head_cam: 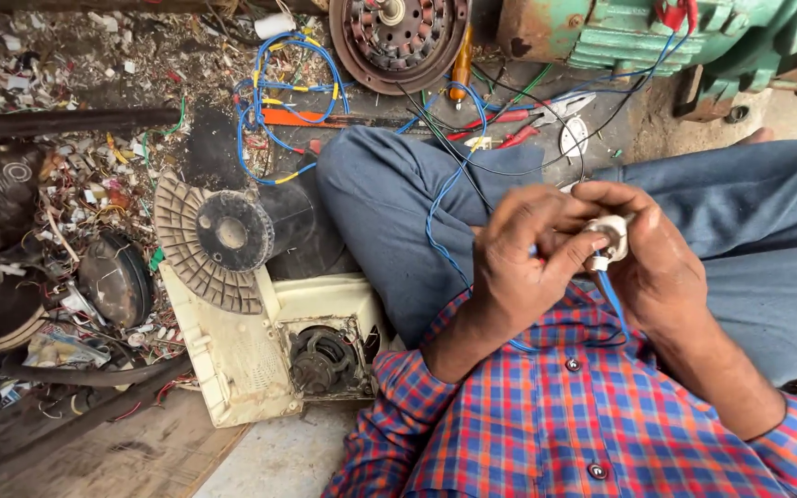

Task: The person uses a screwdriver to connect wires to a plug, then uses the tool to work on the internal components of a fan motor.

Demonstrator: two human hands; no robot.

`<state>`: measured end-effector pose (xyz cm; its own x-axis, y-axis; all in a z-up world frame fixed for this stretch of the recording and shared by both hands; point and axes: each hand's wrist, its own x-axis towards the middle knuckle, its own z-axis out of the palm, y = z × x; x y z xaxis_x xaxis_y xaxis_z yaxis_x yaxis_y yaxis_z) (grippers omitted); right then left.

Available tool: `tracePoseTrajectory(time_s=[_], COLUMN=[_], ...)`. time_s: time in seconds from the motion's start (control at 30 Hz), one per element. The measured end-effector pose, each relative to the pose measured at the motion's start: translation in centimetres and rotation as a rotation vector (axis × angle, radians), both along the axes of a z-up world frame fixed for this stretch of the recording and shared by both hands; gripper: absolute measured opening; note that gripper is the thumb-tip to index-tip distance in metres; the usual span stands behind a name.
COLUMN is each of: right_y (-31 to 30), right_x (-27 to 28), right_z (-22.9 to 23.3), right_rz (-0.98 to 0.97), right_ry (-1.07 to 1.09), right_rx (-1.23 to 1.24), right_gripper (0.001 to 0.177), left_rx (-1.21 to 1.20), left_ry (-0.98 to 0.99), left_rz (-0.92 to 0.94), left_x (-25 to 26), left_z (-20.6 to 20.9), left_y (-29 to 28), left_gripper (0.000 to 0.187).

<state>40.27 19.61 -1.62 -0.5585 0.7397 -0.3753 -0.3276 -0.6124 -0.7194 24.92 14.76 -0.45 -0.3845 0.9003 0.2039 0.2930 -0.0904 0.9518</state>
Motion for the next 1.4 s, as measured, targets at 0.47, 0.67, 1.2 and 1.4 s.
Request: tracePoseTrajectory(time_s=[0.47, 0.67, 1.2, 1.4], right_y=[1.0, 1.0, 0.8, 0.1], right_x=[1.1, 1.1, 0.8, 0.1], right_z=[-0.9, -0.3, -0.2, 0.4], right_rz=[-0.137, -0.153, -0.207, -0.143], right_ry=[0.223, 0.168, 0.003, -0.466], right_rx=[-0.335, -0.246, -0.141, 0.254], right_gripper=[0.065, 0.066, 0.063, 0.064], left_rx=[-0.112, 0.011, 0.074, 0.174], left_ry=[0.339, 0.474, 0.866, 1.031], left_rz=[-0.346, -0.353, -0.39, -0.469], left_x=[-5.5, -4.9, -4.5, -4.8], left_z=[6.7, 7.8, 8.1, 7.0], left_y=[-4.0, -4.4, -3.4, -3.4], left_gripper=[0.029, 0.024, 0.014, 0.007])
